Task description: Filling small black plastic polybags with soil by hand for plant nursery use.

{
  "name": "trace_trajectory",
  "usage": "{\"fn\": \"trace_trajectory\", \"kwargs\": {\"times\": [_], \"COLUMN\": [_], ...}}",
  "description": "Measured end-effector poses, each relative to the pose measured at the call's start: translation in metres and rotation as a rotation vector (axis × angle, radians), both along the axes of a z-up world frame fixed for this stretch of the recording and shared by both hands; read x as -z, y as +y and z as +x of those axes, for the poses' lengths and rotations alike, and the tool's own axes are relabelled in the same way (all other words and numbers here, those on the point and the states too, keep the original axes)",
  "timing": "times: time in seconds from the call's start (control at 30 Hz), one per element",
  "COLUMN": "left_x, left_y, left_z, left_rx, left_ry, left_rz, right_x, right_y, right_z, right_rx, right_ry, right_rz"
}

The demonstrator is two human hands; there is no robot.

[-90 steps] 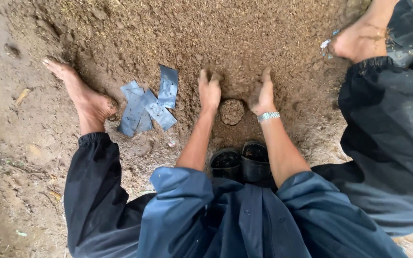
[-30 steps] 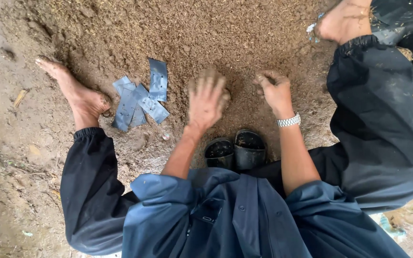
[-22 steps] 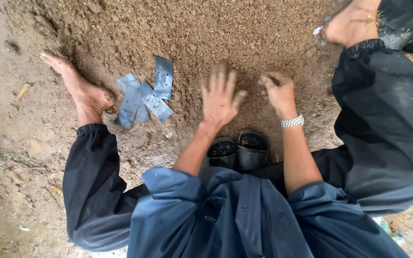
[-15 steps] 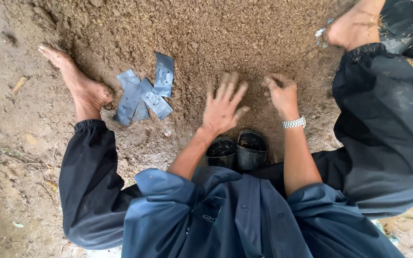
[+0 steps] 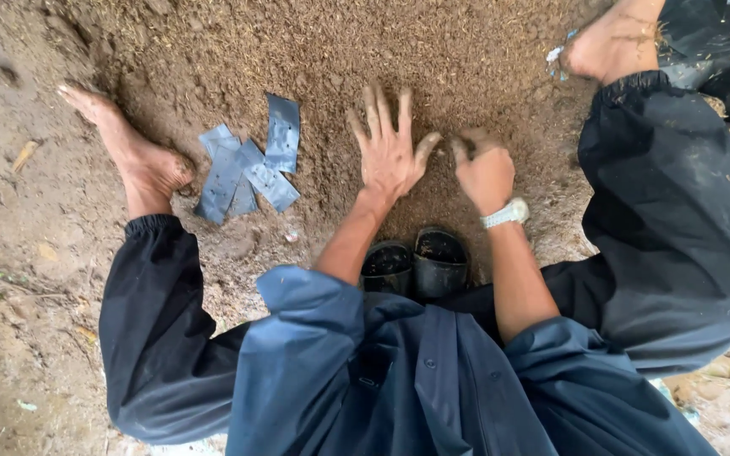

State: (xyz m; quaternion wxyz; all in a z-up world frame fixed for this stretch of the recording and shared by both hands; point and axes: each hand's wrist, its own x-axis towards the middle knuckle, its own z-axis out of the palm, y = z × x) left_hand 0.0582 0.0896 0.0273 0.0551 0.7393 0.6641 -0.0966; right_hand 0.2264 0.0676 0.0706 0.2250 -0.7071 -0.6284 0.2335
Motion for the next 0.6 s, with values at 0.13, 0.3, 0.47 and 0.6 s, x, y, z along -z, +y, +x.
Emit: {"fn": "trace_trajectory", "kwargs": {"times": [0.13, 0.3, 0.47, 0.6], "left_x": [0.011, 0.005, 0.048, 0.021], "left_y": [-0.006, -0.04, -0.058, -0.06], "left_z": [-0.03, -0.097, -0.093, -0.088], "left_rx": [-0.071, -0.402, -0.4, -0.43], "left_ry": [-0.366, -0.616, -0.709, -0.958], "left_rz": [0.338, -0.411, -0.568, -0.525], "right_x": [-0.01, -0.032, -0.01, 0.017], "right_y": [-0.006, -0.006, -0.004, 0.004], "right_z": [-0.017, -0.039, -0.035, -0.03], "right_rx": [-0.156, -0.335, -0.316, -0.352], "right_ry": [-0.201, -0.228, -0.1, 0.041], "right_rz": [0.155, -0.101, -0.446, -0.595]}}
